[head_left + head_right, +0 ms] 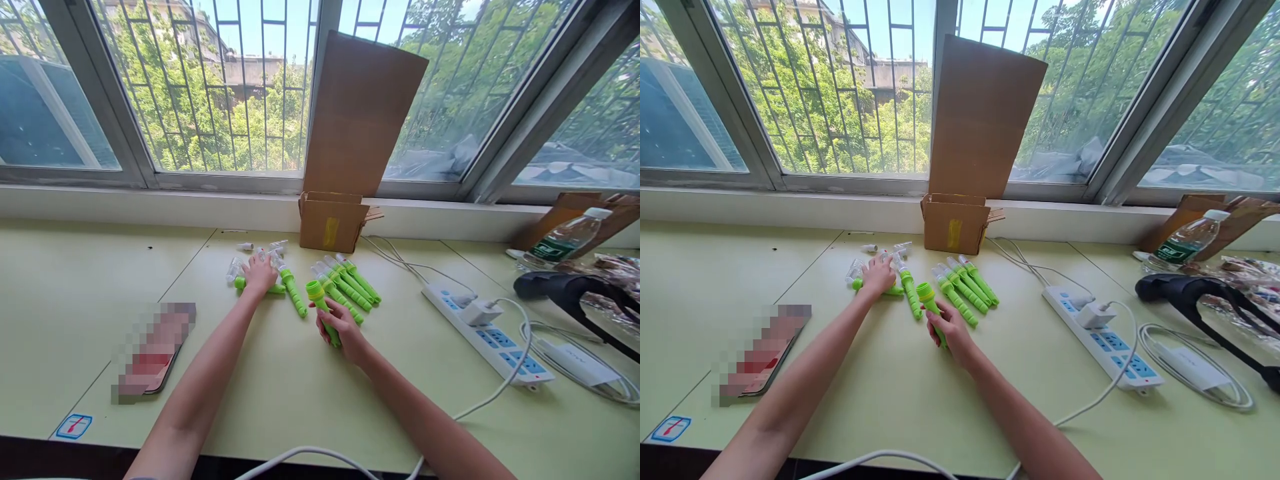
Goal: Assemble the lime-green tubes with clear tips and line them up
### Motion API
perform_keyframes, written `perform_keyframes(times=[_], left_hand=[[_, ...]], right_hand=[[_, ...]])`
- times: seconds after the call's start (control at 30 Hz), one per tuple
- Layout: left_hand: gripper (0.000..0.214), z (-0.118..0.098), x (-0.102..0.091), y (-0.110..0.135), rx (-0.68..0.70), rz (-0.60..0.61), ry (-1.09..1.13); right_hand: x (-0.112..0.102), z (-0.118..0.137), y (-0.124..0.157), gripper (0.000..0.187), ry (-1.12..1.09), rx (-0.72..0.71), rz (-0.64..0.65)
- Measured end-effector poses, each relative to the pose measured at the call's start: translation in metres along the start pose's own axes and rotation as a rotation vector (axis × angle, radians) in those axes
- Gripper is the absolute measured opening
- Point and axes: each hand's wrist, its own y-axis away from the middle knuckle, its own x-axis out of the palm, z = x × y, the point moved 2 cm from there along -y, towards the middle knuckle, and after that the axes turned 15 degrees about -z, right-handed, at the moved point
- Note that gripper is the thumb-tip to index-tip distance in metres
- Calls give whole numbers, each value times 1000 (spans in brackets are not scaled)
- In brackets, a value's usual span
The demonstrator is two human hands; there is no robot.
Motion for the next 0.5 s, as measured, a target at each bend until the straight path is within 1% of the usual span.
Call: perform_keyframes(times=[0.3,0.5], left_hand=[[40,-2,0,-2,-24,74,14],[38,-2,1,-3,-43,74,19]], right_hand=[[-2,-2,-1,32,25,7,7],[-1,-2,-1,34,26,-1,8]])
